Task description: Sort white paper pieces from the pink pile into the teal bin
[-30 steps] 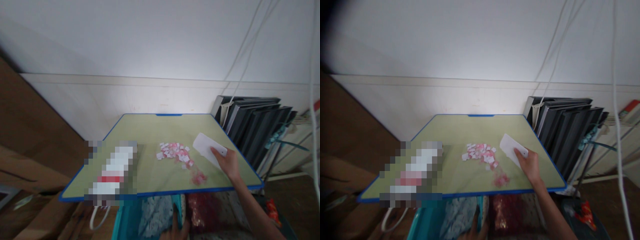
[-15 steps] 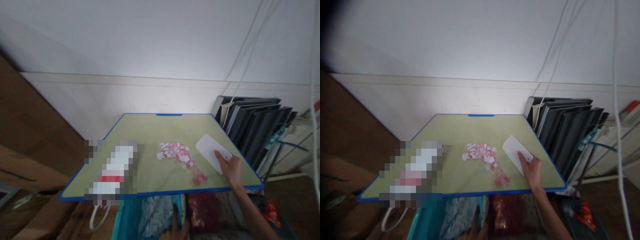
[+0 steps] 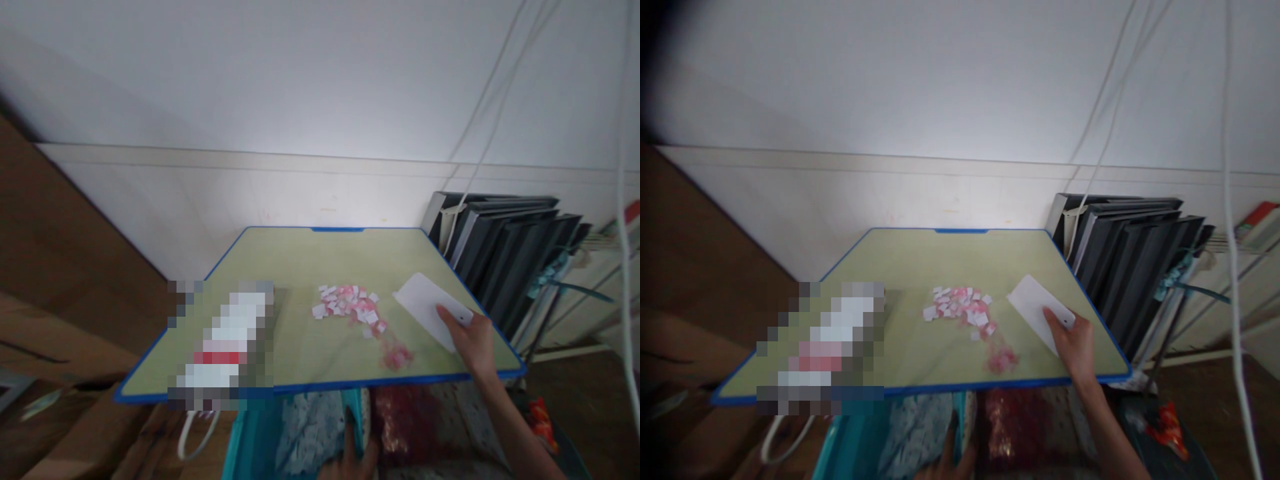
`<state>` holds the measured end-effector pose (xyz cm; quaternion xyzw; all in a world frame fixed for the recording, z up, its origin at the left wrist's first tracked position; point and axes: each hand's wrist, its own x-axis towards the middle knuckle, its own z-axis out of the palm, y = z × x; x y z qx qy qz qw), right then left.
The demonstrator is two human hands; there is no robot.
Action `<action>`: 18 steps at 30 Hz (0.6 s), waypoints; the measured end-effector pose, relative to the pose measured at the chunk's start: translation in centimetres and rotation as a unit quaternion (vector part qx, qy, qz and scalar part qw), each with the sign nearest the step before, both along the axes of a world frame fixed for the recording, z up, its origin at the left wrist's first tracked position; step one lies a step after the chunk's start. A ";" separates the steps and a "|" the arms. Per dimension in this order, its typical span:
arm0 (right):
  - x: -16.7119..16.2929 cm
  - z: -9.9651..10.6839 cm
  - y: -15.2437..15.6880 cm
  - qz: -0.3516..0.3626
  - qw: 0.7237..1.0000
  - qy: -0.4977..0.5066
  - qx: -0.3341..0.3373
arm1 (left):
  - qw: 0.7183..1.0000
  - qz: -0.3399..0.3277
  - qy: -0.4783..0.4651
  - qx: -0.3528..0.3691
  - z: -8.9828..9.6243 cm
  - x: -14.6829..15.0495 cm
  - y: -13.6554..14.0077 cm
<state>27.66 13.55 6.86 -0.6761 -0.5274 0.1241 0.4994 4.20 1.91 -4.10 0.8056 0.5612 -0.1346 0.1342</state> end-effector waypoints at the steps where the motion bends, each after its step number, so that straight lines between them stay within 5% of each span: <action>1: -0.1 -0.1 0.3 0.003 1.000 -0.004 0.003 | 1.000 0.000 0.000 -0.002 0.0 0.0 0.0; 10: -1.0 0.6 4.0 0.080 0.996 -0.027 -0.014 | 1.000 0.000 -0.015 0.003 0.6 -0.1 0.2; 18: -0.2 1.0 2.4 0.126 0.990 -0.040 -0.047 | 1.000 -0.012 -0.014 0.014 0.2 -0.2 0.1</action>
